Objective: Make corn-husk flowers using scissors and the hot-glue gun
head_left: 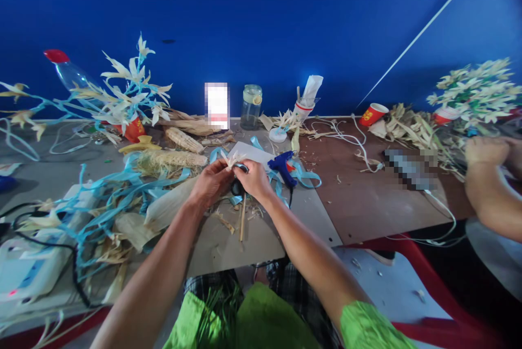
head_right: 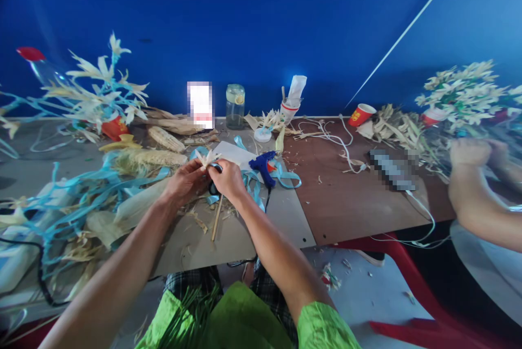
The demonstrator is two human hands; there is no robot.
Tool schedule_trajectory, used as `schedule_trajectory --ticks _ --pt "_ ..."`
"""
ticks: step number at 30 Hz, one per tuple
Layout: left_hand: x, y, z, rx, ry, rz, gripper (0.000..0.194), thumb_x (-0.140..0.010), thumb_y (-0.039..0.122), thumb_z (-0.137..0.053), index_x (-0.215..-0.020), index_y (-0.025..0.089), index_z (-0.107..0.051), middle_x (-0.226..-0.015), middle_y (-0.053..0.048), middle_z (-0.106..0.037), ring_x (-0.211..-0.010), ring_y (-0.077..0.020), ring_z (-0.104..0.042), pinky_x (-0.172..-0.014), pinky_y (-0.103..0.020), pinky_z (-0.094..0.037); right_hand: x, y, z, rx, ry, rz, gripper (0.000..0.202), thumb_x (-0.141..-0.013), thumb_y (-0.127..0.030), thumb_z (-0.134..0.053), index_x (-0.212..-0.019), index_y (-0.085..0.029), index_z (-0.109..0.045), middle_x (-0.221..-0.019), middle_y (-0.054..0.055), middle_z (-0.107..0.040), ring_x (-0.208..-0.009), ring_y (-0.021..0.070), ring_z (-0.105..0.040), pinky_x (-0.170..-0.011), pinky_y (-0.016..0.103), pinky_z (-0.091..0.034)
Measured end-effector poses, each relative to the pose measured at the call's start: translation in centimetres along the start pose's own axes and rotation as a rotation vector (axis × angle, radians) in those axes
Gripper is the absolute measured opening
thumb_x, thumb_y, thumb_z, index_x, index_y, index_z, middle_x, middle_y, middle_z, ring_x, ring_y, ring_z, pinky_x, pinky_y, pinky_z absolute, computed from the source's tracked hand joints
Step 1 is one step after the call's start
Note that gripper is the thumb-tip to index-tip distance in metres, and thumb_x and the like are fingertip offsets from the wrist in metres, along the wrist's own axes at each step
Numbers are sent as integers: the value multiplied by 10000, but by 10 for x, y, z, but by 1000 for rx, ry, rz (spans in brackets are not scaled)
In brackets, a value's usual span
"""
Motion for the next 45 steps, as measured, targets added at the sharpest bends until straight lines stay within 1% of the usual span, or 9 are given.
schedule_trajectory --ticks 4,9,12,21,26,34,38,41,45 --pt "0 6 -1 19 -3 -59 273 -567 207 -803 -782 149 -645 -771 -15 -663 -709 -109 -612 -720 -242 -468 3 -1 -7 -23 -28 12 183 -757 -235 -514 -759 -181 -690 -686 7 -657 -665 161 -572 -642 241 -407" --pt "3 8 -6 21 -17 -47 249 -578 215 -796 -770 145 -654 -750 -18 -660 -694 -113 -605 -715 -245 -467 3 -10 -6 -104 -49 65 212 -758 -220 -496 -834 -182 -690 -771 1 -673 -753 165 -588 -703 240 -420" --pt "3 8 -6 8 -30 -42 242 -589 225 -790 -774 144 -655 -767 -24 -668 -707 -118 -611 -723 -251 -466 3 -10 -4 -115 -45 52 193 -754 -243 -509 -796 -180 -687 -738 -6 -665 -724 158 -576 -684 234 -415" --pt "-3 7 4 -2 39 -121 245 -581 220 -777 -755 144 -623 -722 1 -646 -663 -98 -592 -693 -236 -441 3 -2 -7 -119 -23 12 173 -747 -264 -516 -677 -178 -648 -603 -18 -570 -587 132 -484 -580 226 -366" --pt "-1 11 -1 8 59 -162 208 -591 207 -756 -718 146 -603 -666 16 -609 -614 -81 -554 -663 -224 -425 4 -4 -9 -176 -60 17 171 -750 -261 -526 -617 -180 -595 -564 -30 -502 -561 116 -422 -550 219 -336" --pt "3 14 -10 65 30 -180 183 -618 213 -726 -687 163 -564 -674 10 -596 -635 -92 -552 -665 -231 -434 6 -10 -12 -180 -100 38 272 -761 -369 -552 -561 -187 -526 -535 -33 -422 -555 115 -372 -536 230 -303" --pt "2 9 -11 142 38 -163 200 -613 195 -738 -718 168 -570 -722 10 -615 -660 -93 -563 -693 -227 -445 8 -13 -10 -99 -73 67 228 -779 -314 -505 -592 -185 -517 -549 -29 -424 -559 113 -375 -528 222 -296" --pt "3 6 -15 180 -10 -128 212 -617 202 -752 -745 166 -587 -735 8 -624 -684 -97 -576 -720 -232 -452 8 -15 -8 -75 -56 92 184 -776 -279 -481 -643 -173 -552 -585 -23 -476 -588 116 -416 -558 220 -325" --pt "4 6 -21 189 -99 -79 230 -623 169 -751 -818 160 -629 -801 -14 -654 -743 -109 -595 -741 -234 -451 6 -11 -9 -211 -93 68 208 -766 -327 -507 -674 -159 -585 -607 -24 -506 -602 113 -444 -579 219 -352"
Point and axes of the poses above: each hand's wrist, its own x-axis away from the middle knuckle, its own z-axis out of the back of the hand, y = z × x, the point moved 10 cm from there along -x, towards the middle knuckle
